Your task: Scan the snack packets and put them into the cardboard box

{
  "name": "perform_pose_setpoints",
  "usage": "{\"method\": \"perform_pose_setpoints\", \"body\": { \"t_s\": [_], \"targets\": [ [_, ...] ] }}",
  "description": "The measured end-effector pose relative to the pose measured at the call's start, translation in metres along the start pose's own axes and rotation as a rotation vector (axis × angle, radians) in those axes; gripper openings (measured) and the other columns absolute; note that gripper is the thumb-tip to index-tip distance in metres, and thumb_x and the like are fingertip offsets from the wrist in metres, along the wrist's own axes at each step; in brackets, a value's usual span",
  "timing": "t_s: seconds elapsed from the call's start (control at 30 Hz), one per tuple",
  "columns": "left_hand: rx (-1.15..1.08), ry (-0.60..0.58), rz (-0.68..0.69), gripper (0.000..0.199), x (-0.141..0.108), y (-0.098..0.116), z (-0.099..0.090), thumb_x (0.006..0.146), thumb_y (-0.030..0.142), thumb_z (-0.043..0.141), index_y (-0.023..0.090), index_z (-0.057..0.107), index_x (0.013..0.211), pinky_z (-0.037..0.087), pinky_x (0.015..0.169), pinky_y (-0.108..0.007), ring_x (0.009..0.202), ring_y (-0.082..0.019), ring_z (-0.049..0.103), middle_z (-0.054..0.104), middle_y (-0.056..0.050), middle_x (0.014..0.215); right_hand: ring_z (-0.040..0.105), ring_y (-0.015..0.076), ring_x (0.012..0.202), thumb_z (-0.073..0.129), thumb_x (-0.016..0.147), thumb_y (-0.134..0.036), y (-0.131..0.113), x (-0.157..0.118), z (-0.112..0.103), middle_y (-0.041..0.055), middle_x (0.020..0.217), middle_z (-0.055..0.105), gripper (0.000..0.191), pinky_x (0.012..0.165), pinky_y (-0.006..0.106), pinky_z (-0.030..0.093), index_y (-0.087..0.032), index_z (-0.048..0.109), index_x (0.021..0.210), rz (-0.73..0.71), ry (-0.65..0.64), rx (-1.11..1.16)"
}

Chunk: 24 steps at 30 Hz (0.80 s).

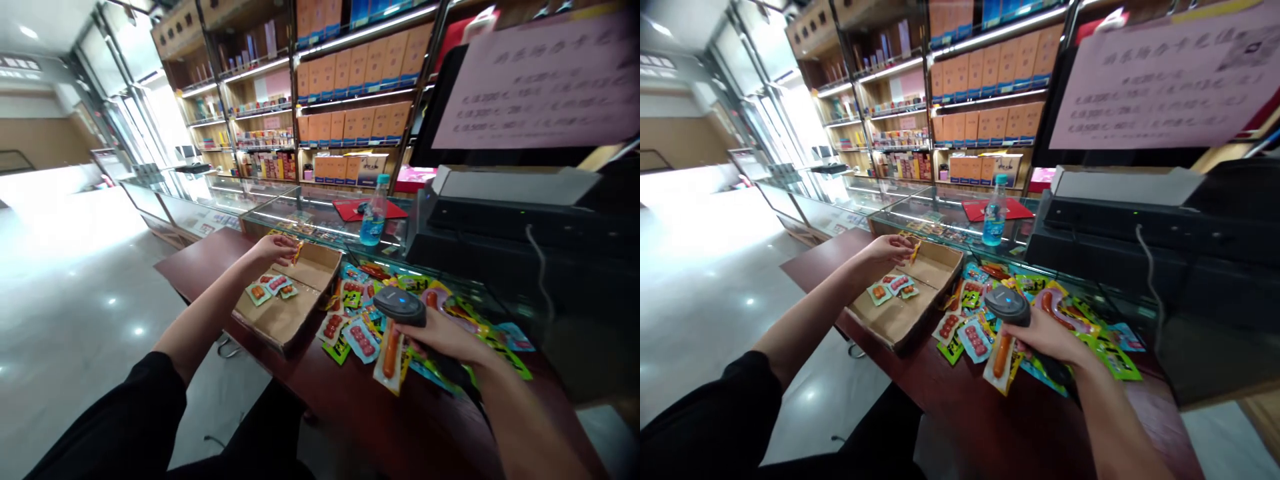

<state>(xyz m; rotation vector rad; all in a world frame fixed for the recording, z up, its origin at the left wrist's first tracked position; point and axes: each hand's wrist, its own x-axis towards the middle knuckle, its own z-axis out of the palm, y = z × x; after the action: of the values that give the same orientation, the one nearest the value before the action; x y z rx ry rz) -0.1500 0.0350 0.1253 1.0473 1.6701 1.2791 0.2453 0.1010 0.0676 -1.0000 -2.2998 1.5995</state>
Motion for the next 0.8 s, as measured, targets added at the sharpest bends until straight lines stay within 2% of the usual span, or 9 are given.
{"method": "perform_pose_setpoints", "body": {
  "t_s": [0.07,0.13,0.23,0.33,0.5,0.63,0.73,0.8],
  "targets": [
    [0.021,0.047,-0.001,0.039,-0.010,0.003,-0.019,0.055,0.024,0.088,0.012,0.062,0.083,0.057,0.061,-0.029,0.061,-0.014,0.066,0.066,-0.002,0.068,0.051,0.0140,0.041,0.067,0.074,-0.051,0.000,-0.001,-0.002,-0.0007,0.047,0.056,0.033,0.044,0.027,0.041,-0.018,0.060,0.074,-0.002,0.017,-0.012],
    [0.037,0.075,-0.006,0.038,-0.015,0.004,-0.027,0.056,0.023,0.087,0.013,0.063,0.083,0.058,0.062,-0.029,0.063,-0.014,0.066,0.066,-0.002,0.068,0.051,0.0144,0.042,0.066,0.074,-0.052,0.000,-0.003,-0.004,0.0002,0.048,0.057,0.034,0.044,0.028,0.041,-0.018,0.060,0.075,0.009,0.041,-0.024],
    [0.043,0.046,-0.016,0.038,-0.012,0.001,-0.016,0.056,0.023,0.088,0.013,0.062,0.082,0.058,0.060,-0.029,0.064,-0.015,0.066,0.065,-0.002,0.067,0.052,0.0150,0.042,0.066,0.075,-0.052,0.001,-0.005,-0.008,0.0007,0.048,0.058,0.034,0.043,0.028,0.041,-0.018,0.060,0.076,0.015,0.069,-0.018],
    [0.032,-0.039,-0.019,0.042,-0.002,-0.007,0.017,0.053,0.026,0.089,0.013,0.061,0.081,0.058,0.058,-0.028,0.066,-0.016,0.067,0.065,-0.002,0.068,0.052,0.0148,0.041,0.066,0.076,-0.050,0.005,-0.006,-0.012,-0.0010,0.046,0.056,0.032,0.043,0.027,0.042,-0.019,0.060,0.080,0.014,0.083,0.000],
    [0.058,-0.271,-0.012,0.041,0.014,-0.016,0.096,0.055,0.029,0.087,0.013,0.063,0.084,0.057,0.055,-0.027,0.066,-0.015,0.065,0.065,-0.002,0.069,0.054,0.0148,0.043,0.065,0.078,-0.043,0.010,-0.006,-0.015,-0.0014,0.048,0.057,0.026,0.043,0.026,0.042,-0.018,0.061,0.082,0.015,0.091,-0.028],
    [0.145,-0.365,0.014,0.034,0.020,-0.023,0.156,0.059,0.026,0.084,0.014,0.064,0.083,0.052,0.050,-0.021,0.058,-0.011,0.061,0.064,0.000,0.064,0.053,0.0143,0.042,0.065,0.076,-0.039,0.007,-0.007,-0.016,-0.0022,0.046,0.056,0.021,0.044,0.026,0.044,-0.019,0.059,0.075,0.020,0.108,-0.026],
    [0.234,-0.415,0.064,0.029,0.025,-0.032,0.188,0.058,0.023,0.081,0.014,0.066,0.081,0.048,0.048,-0.020,0.054,-0.010,0.058,0.064,0.000,0.063,0.054,0.0143,0.042,0.065,0.076,-0.036,0.004,-0.009,-0.017,-0.0014,0.046,0.056,0.020,0.044,0.026,0.045,-0.019,0.059,0.069,0.036,0.112,-0.025],
    [0.289,-0.430,0.127,0.027,0.030,-0.041,0.200,0.056,0.020,0.081,0.015,0.067,0.078,0.047,0.050,-0.020,0.053,-0.010,0.057,0.064,0.000,0.063,0.054,0.0144,0.042,0.064,0.076,-0.034,0.003,-0.010,-0.018,-0.0015,0.046,0.057,0.016,0.045,0.026,0.046,-0.018,0.062,0.073,0.047,0.128,-0.034]
  ]
}}
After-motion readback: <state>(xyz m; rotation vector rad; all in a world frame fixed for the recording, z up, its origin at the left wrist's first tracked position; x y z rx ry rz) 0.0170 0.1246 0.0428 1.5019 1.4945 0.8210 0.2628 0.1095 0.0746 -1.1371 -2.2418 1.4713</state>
